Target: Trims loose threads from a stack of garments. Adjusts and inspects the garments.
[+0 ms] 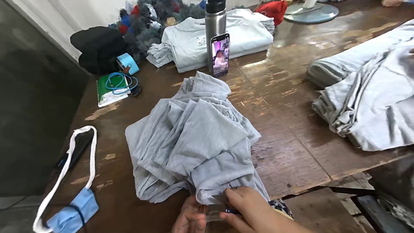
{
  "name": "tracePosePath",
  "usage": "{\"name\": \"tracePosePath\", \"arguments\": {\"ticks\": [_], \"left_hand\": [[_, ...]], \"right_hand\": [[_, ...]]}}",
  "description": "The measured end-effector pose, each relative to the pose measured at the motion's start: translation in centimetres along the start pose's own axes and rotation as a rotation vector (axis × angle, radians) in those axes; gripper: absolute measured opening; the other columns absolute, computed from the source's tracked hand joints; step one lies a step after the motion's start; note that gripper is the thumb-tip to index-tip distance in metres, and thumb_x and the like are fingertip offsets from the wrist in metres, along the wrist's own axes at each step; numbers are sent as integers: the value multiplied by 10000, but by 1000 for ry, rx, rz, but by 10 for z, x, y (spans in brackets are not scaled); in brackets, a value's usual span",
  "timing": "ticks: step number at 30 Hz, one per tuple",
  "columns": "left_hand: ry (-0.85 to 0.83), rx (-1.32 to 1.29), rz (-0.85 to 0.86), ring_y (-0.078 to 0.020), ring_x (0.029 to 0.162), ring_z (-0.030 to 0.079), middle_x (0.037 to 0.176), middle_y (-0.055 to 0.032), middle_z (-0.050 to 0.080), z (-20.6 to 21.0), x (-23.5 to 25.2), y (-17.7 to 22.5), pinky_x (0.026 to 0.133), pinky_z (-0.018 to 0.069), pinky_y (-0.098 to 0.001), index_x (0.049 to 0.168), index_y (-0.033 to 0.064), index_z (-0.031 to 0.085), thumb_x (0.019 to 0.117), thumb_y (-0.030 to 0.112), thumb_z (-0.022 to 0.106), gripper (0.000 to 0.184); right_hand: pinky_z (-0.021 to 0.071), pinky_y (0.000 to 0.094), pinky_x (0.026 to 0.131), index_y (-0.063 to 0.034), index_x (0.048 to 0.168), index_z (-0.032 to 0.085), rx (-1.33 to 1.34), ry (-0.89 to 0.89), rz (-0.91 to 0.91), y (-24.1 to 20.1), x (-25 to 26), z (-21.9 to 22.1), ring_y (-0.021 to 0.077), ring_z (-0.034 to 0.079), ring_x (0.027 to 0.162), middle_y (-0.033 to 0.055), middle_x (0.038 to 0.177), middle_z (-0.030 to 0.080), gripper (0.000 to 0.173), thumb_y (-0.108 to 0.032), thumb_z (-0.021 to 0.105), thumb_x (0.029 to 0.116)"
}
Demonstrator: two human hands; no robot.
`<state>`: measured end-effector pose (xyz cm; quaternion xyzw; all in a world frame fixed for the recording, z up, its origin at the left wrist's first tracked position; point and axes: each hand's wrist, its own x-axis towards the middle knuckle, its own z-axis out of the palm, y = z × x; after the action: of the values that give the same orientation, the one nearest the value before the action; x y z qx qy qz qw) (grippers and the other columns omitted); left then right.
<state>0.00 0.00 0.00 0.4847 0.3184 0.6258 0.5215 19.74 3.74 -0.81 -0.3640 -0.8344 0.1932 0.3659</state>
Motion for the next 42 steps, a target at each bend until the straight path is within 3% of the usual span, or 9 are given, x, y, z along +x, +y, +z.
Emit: {"name": "tracePosePath", "arguments": {"ticks": [8, 16, 20, 24, 27, 30, 32, 39, 42], "left_hand": [[-92, -43, 45, -110, 1311, 564, 1433, 66, 596, -3, -4, -4, 1071, 497, -296, 1106, 266, 756, 985, 331, 674, 159], [46, 65, 51, -60, 1169, 636, 1287, 101, 666, 0, -4, -6, 1002, 540, -273, 1153, 275, 729, 1023, 285, 618, 172], [82, 145, 64, -41, 1147, 637, 1262, 117, 669, 2, -3, -6, 977, 544, -245, 1132, 277, 728, 1022, 277, 618, 156], [116, 656, 243, 33, 1255, 525, 1328, 176, 567, 3, -5, 7, 1012, 483, -168, 1053, 297, 705, 1001, 267, 658, 76], [-130, 726, 375, -25, 1252, 579, 1278, 53, 633, 5, -6, 21, 1049, 503, -232, 1083, 152, 647, 1020, 175, 632, 69], [-346, 713, 284, -108, 1276, 592, 1260, -95, 648, 13, 1, 21, 1088, 490, -278, 1051, 43, 596, 1042, 121, 578, 81], [-412, 784, 250, -167, 1273, 598, 1241, -154, 674, 18, 7, 13, 1104, 467, -289, 963, 2, 645, 1024, 94, 593, 122], [-296, 830, 349, -110, 1061, 640, 979, -44, 730, 23, 8, -6, 1003, 475, -187, 865, 56, 697, 929, 58, 676, 67], [-244, 820, 382, -84, 1039, 648, 980, -6, 718, 20, 3, -5, 973, 505, -185, 913, 88, 679, 957, 90, 681, 44]], "right_hand": [[441, 317, 488, -109, 875, 563, -16, -3, -4, -2, 0, -1, 161, 531, 542, 12, 624, 499, 418, -462, 440, 1064], [434, 163, 568, -53, 986, 521, 550, 148, 155, 16, -6, -22, 9, 504, 628, 8, 740, 531, 364, -408, 532, 1067], [496, 192, 613, -39, 1008, 567, 295, 105, 145, 12, -7, -16, 56, 563, 680, 39, 788, 604, 367, -398, 642, 1004], [509, 282, 718, -111, 888, 588, -60, 97, 99, 8, -9, -12, 152, 578, 734, 22, 748, 575, 172, -262, 667, 910], [510, 295, 717, -112, 886, 584, -68, 68, 100, 4, -15, -17, 179, 585, 758, 32, 759, 580, 116, -193, 666, 885], [516, 323, 702, -54, 928, 609, 110, 13, 121, -1, -23, -24, 208, 597, 768, 92, 810, 606, 134, -168, 667, 887], [507, 299, 698, -20, 938, 599, 247, 16, 127, -6, -25, -29, 199, 587, 761, 124, 822, 601, 152, -153, 657, 893], [505, 320, 802, -44, 937, 583, 335, 29, 65, -3, -25, -31, 210, 602, 872, 121, 893, 617, 138, -180, 604, 944], [495, 347, 825, -85, 899, 594, 140, -40, 106, 10, -26, -37, 217, 568, 952, 96, 967, 584, 377, -446, 594, 1008]]}}
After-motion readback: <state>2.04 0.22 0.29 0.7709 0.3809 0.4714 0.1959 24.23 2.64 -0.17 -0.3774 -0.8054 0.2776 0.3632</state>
